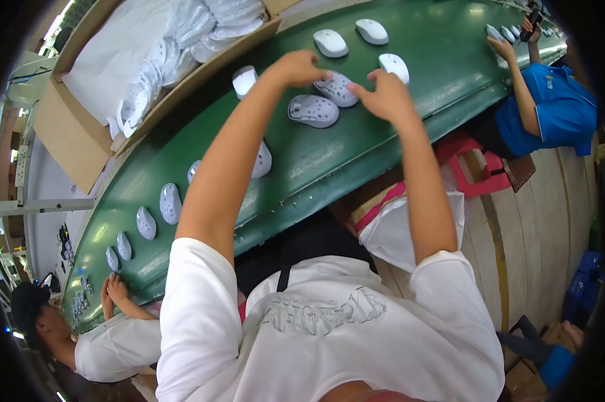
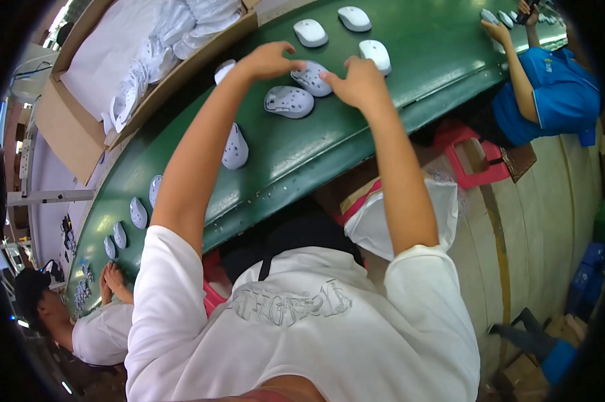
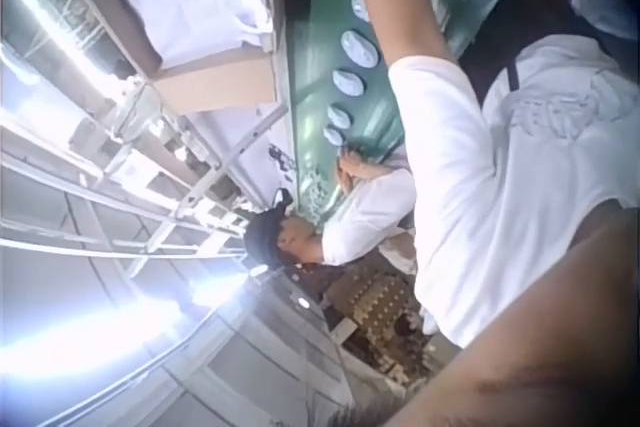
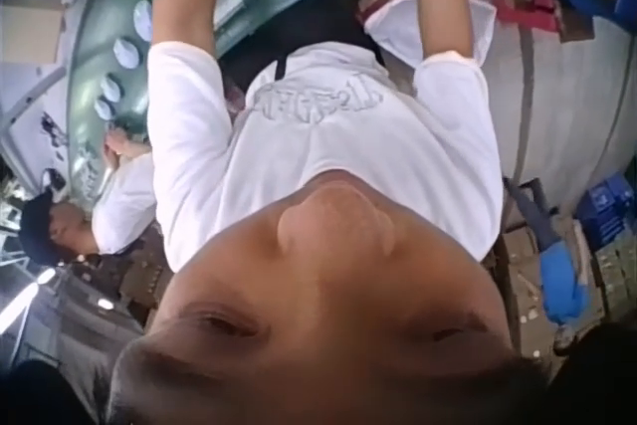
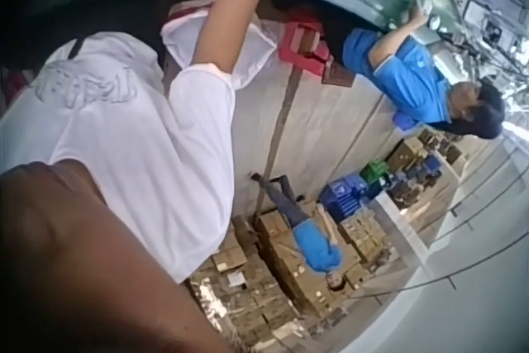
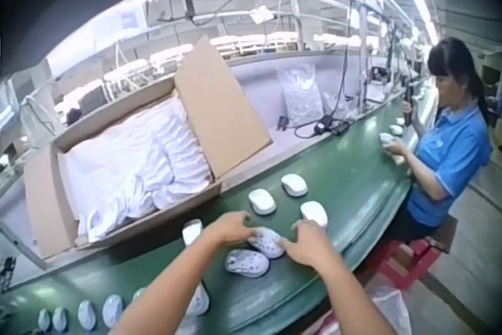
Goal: The person assembles computer mice by taking mouse bases and covers from a conveyor belt and a box, snapping the covers onto the bases by hand, and placing the assembled mice back onto the conveyor belt.
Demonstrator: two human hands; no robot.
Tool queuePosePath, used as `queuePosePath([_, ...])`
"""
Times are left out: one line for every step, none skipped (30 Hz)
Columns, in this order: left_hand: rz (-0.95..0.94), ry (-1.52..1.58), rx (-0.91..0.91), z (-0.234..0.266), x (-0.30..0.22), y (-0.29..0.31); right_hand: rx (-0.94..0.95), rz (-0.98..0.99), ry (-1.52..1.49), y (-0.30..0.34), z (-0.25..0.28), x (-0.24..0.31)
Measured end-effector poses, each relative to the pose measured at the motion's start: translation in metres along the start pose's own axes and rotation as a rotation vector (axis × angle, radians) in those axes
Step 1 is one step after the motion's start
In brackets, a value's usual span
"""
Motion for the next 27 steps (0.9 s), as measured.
queuePosePath([-0.003,-0.007,-0.01,-0.004,0.002,-0.001,-0.01,0.007,-0.003,-0.004,-0.005,0.009])
queuePosePath([-0.034,-0.054,0.023,-0.018,-0.002,-0.001,0.044,-0.037,0.014,-0.008,-0.015,0.012])
queuePosePath([-0.067,-0.101,0.056,-0.027,-0.006,-0.005,0.097,-0.082,0.032,-0.011,-0.023,0.013])
queuePosePath([-0.016,-0.062,0.06,-0.027,-0.002,-0.005,0.1,-0.067,0.058,-0.013,-0.027,0.018])
queuePosePath([0.034,-0.022,0.063,-0.027,0.002,-0.005,0.101,-0.052,0.085,-0.016,-0.03,0.022])
queuePosePath([0.034,-0.017,0.056,-0.026,0.0,-0.004,0.099,-0.046,0.09,-0.014,-0.032,0.025])
queuePosePath([0.062,-0.023,0.079,-0.028,0.002,-0.002,0.062,-0.079,0.041,-0.011,-0.031,0.024])
queuePosePath([0.09,-0.029,0.1,-0.028,0.003,0.0,0.025,-0.109,-0.009,-0.008,-0.029,0.024])
queuePosePath([0.088,-0.027,0.087,-0.023,0.0,0.003,0.017,-0.098,-0.005,-0.007,-0.03,0.024])
queuePosePath([0.032,0.076,-0.021,-0.01,-0.007,0.008,0.04,-0.102,-0.175,-0.005,-0.032,0.02])
queuePosePath([-0.033,0.178,-0.129,0.002,-0.018,0.016,0.06,-0.108,-0.344,-0.005,-0.034,0.013])
queuePosePath([-0.09,0.278,-0.236,0.013,-0.025,0.028,0.09,-0.109,-0.516,-0.002,-0.036,0.011])
queuePosePath([-0.146,0.375,-0.347,0.024,-0.029,0.044,0.127,-0.106,-0.689,-0.001,-0.042,0.013])
queuePosePath([-0.202,0.5,-0.423,0.036,-0.041,0.065,0.123,-0.041,-0.877,0.011,-0.029,0.028])
queuePosePath([-0.257,0.622,-0.505,0.052,-0.057,0.095,0.125,0.029,-1.066,0.028,-0.013,0.046])
queuePosePath([-0.353,0.831,-0.594,0.064,-0.057,0.129,0.139,0.133,-1.212,0.04,-0.009,0.061])
queuePosePath([-0.371,0.926,-0.603,0.056,-0.055,0.155,0.161,0.116,-1.358,0.058,-0.01,0.065])
queuePosePath([-0.388,1.011,-0.63,0.052,-0.049,0.187,0.202,0.104,-1.506,0.078,-0.014,0.081])
queuePosePath([-0.35,0.987,-0.698,0.044,-0.043,0.219,0.243,0.054,-1.553,0.1,-0.027,0.097])
queuePosePath([-0.316,0.969,-0.761,0.037,-0.037,0.247,0.278,-0.002,-1.591,0.119,-0.043,0.112])
queuePosePath([-0.258,0.86,-0.814,0.034,-0.025,0.269,0.317,0.013,-1.588,0.132,-0.055,0.129])
queuePosePath([-0.174,0.802,-0.901,0.032,-0.007,0.29,0.392,-0.027,-1.604,0.143,-0.076,0.146])
queuePosePath([-0.086,0.745,-0.982,0.031,0.01,0.314,0.467,-0.072,-1.614,0.153,-0.093,0.164])
queuePosePath([-0.04,0.722,-1.034,0.031,0.025,0.332,0.57,-0.051,-1.577,0.159,-0.106,0.185])
queuePosePath([0.006,0.699,-1.086,0.032,0.041,0.35,0.67,-0.029,-1.536,0.162,-0.119,0.205])
queuePosePath([0.023,0.698,-1.105,0.032,0.058,0.361,0.749,0.045,-1.368,0.161,-0.135,0.221])
queuePosePath([0.07,0.938,-1.167,0.026,0.089,0.375,0.702,0.259,-1.161,0.154,-0.138,0.243])
Point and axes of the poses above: each hand's wrist, its own y-axis away from the middle knuckle, its own z-axis out of the back of the hand, x = y × z, the point moved 10 cm from there along -y, towards the middle knuckle
